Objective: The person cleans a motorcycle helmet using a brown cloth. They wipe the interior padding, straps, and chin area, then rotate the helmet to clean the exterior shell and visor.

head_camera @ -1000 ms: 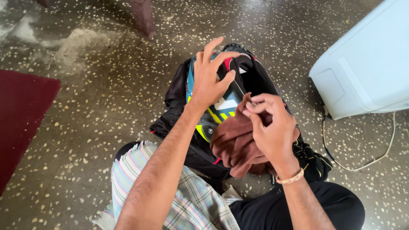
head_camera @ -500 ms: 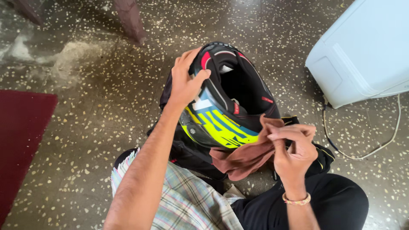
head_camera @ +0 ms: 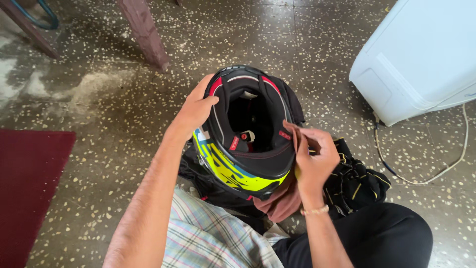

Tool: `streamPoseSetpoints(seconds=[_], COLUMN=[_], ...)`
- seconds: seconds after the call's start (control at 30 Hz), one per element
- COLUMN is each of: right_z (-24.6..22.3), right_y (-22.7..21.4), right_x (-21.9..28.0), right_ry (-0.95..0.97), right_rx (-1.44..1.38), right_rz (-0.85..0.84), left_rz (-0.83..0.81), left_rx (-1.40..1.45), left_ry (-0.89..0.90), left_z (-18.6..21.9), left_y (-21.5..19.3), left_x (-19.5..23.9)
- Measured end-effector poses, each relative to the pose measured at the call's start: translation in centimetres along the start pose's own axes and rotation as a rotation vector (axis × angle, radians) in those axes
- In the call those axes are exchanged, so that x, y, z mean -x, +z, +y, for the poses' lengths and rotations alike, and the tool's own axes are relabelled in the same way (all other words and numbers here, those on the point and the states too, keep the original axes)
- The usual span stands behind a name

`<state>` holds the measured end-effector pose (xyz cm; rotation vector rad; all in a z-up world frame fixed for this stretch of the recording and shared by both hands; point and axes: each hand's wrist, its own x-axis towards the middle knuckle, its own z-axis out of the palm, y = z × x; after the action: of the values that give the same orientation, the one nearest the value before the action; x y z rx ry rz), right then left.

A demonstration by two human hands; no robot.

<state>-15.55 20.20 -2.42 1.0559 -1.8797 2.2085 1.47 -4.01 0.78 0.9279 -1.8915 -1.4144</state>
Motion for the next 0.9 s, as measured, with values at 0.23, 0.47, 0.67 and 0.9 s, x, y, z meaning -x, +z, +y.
streamPoseSetpoints(seconds=[0.23, 0.47, 0.67, 0.9], right_z=[4.8, 3.5, 2.6, 4.7], right_y=[2.7, 2.1, 1.6, 6.6], right_x=[-4.1, -4.1, -4.2, -11.0], right_ry=[0.19, 0.184, 0.295, 0.203], right_rx=[-0.2, -0.148, -0.227, -0.023], right_rz=[0.016, -0.185, -0.498, -0.692], left_rz=[0.307, 0.328, 0.285, 0.311], left_rx=[-0.25, -0.165, -0.128, -0.299], left_ry=[0.287, 0.209, 0.21, 0.387], left_z=[0.5, 1.7, 0.5, 1.7], left_y=[2.7, 2.8, 1.9, 2.6], left_x=[0.9, 1.1, 0.8, 1.9])
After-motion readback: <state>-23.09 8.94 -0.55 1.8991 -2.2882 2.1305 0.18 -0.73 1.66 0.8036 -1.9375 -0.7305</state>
